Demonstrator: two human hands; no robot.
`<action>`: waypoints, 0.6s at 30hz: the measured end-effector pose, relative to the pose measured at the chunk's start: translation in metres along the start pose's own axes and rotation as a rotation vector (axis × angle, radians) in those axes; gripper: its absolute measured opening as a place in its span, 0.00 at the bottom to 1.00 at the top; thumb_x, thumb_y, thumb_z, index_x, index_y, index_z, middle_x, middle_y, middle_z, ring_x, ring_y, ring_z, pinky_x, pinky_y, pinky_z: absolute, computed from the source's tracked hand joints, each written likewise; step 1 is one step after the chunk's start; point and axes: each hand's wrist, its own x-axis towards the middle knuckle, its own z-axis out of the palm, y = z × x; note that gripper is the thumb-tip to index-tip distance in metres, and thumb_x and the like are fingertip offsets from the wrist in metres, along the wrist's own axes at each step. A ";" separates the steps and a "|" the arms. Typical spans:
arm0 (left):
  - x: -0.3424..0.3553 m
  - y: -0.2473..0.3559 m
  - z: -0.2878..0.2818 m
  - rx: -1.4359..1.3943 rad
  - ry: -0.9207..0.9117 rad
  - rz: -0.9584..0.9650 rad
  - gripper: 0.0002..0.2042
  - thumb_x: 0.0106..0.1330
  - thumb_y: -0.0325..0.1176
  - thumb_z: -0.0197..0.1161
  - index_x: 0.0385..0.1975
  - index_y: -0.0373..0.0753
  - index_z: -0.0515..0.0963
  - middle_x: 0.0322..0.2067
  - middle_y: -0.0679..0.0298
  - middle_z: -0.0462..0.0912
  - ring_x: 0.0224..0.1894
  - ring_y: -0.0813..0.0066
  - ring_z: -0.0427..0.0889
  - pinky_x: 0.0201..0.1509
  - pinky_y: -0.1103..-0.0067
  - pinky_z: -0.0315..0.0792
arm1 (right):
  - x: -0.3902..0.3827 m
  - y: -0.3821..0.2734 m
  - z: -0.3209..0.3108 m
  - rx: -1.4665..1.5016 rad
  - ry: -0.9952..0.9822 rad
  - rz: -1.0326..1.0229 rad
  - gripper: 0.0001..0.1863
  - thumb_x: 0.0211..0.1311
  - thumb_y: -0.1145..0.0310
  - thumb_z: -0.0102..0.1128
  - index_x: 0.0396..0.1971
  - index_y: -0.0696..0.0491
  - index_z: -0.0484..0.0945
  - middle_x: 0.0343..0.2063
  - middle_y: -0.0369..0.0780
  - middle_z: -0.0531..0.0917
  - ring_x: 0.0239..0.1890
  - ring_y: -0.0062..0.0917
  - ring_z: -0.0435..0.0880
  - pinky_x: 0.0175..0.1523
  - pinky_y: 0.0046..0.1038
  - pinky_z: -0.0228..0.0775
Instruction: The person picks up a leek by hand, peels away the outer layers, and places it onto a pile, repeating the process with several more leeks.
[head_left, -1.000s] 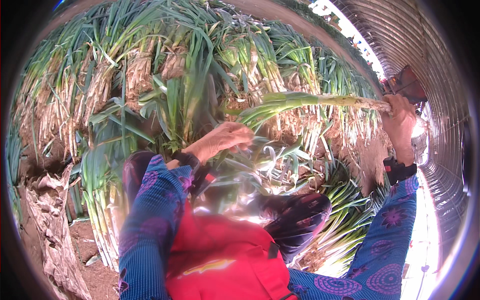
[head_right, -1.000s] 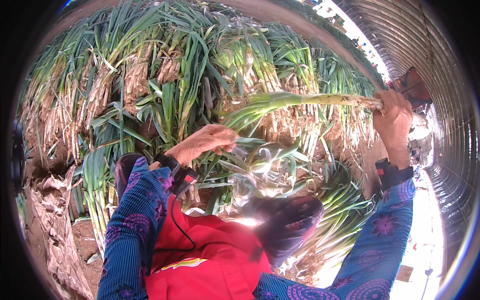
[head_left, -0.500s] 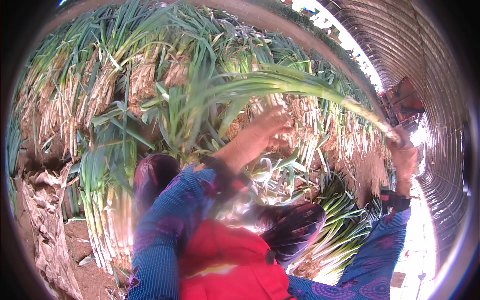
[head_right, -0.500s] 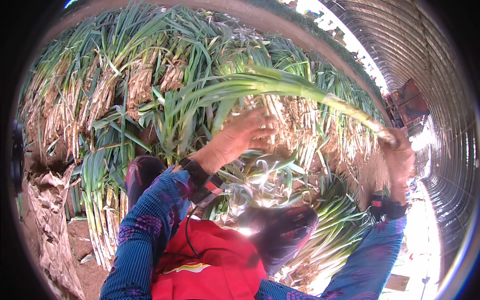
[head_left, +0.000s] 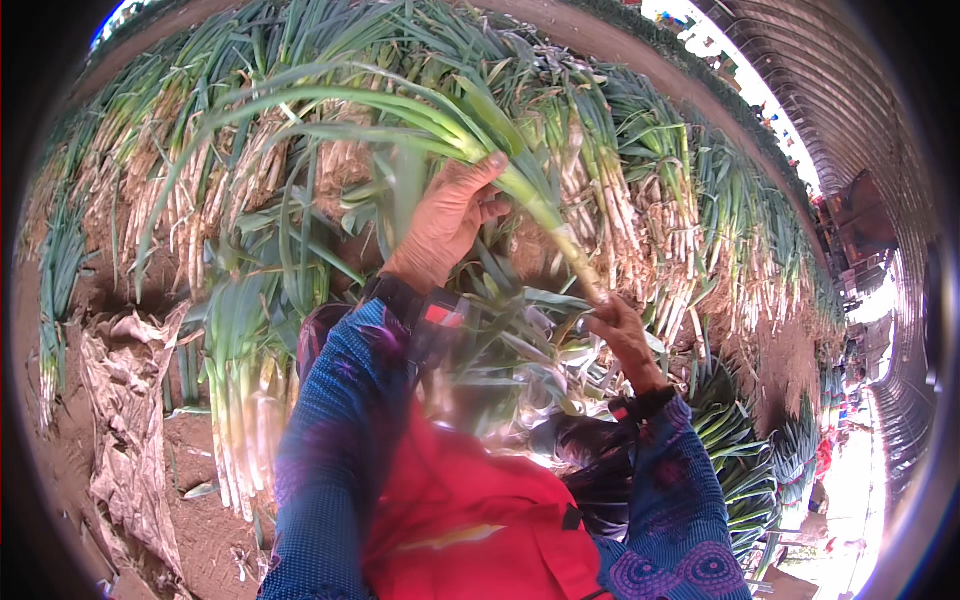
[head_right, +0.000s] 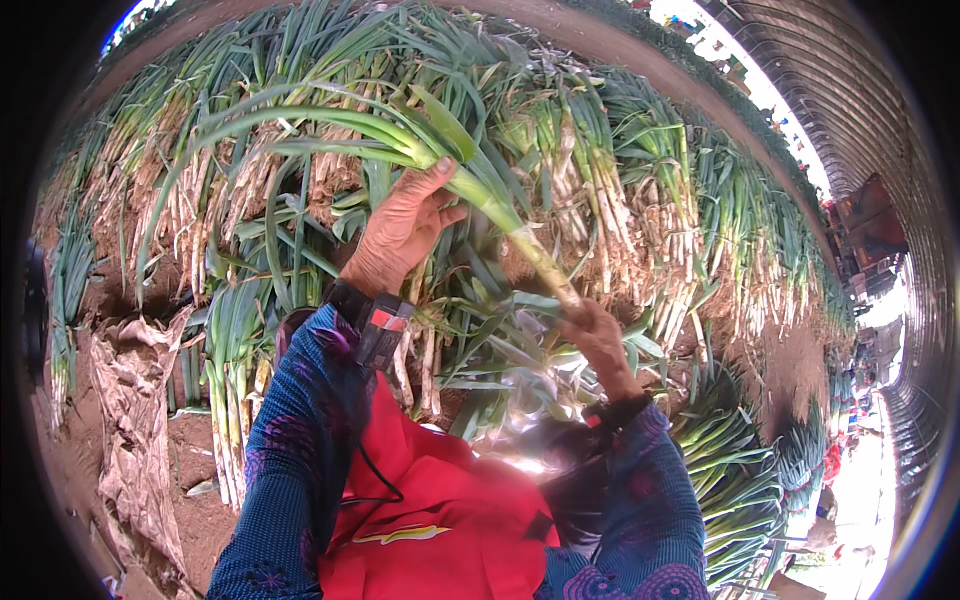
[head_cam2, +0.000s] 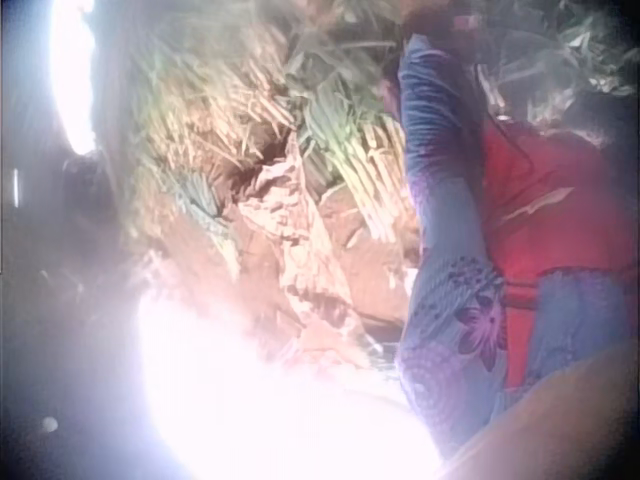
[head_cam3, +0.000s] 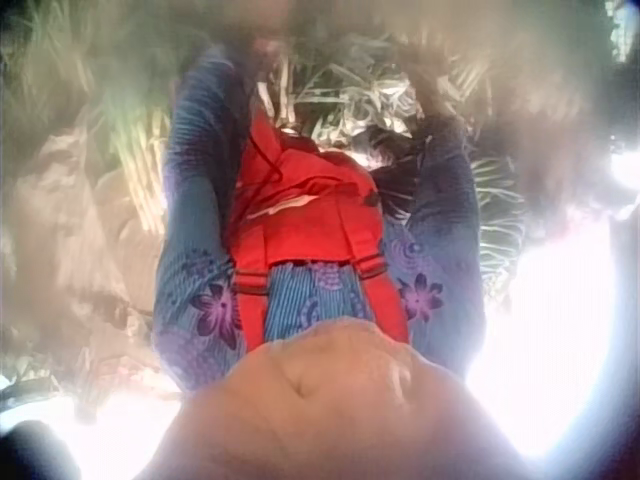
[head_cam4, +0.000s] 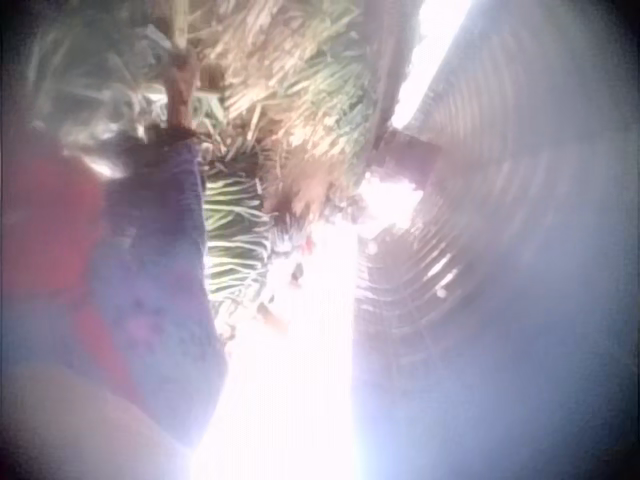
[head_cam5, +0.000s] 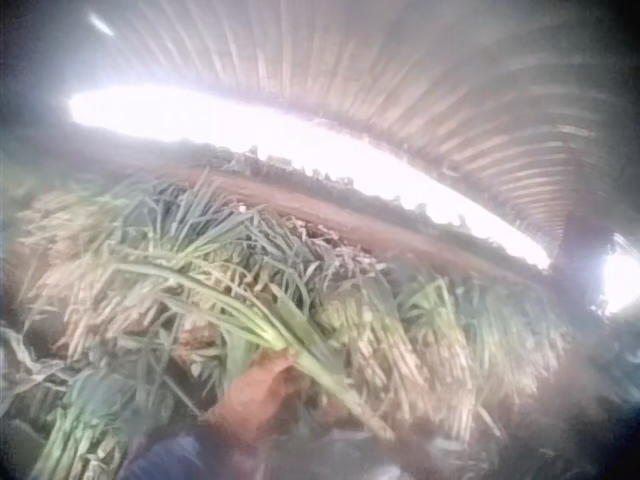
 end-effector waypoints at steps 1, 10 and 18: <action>-0.001 0.005 -0.010 0.053 0.002 -0.020 0.13 0.62 0.36 0.64 0.45 0.44 0.75 0.41 0.71 0.79 0.43 0.77 0.78 0.44 0.76 0.73 | 0.004 -0.019 0.019 -0.141 -0.049 0.019 0.23 0.54 0.67 0.66 0.49 0.59 0.73 0.36 0.37 0.81 0.37 0.19 0.78 0.43 0.21 0.70; -0.014 -0.005 -0.018 0.429 0.025 -0.007 0.20 0.58 0.37 0.68 0.49 0.41 0.73 0.44 0.67 0.78 0.45 0.76 0.78 0.40 0.78 0.75 | 0.058 -0.105 0.085 -0.043 -0.132 -0.206 0.22 0.56 0.64 0.61 0.47 0.63 0.75 0.38 0.41 0.81 0.39 0.20 0.77 0.44 0.20 0.69; -0.016 -0.013 -0.023 0.397 0.015 -0.012 0.20 0.56 0.36 0.70 0.47 0.38 0.74 0.40 0.65 0.80 0.42 0.75 0.79 0.40 0.77 0.74 | 0.074 -0.099 0.081 -0.046 -0.204 -0.089 0.21 0.54 0.63 0.60 0.46 0.60 0.75 0.34 0.37 0.80 0.32 0.17 0.77 0.35 0.17 0.69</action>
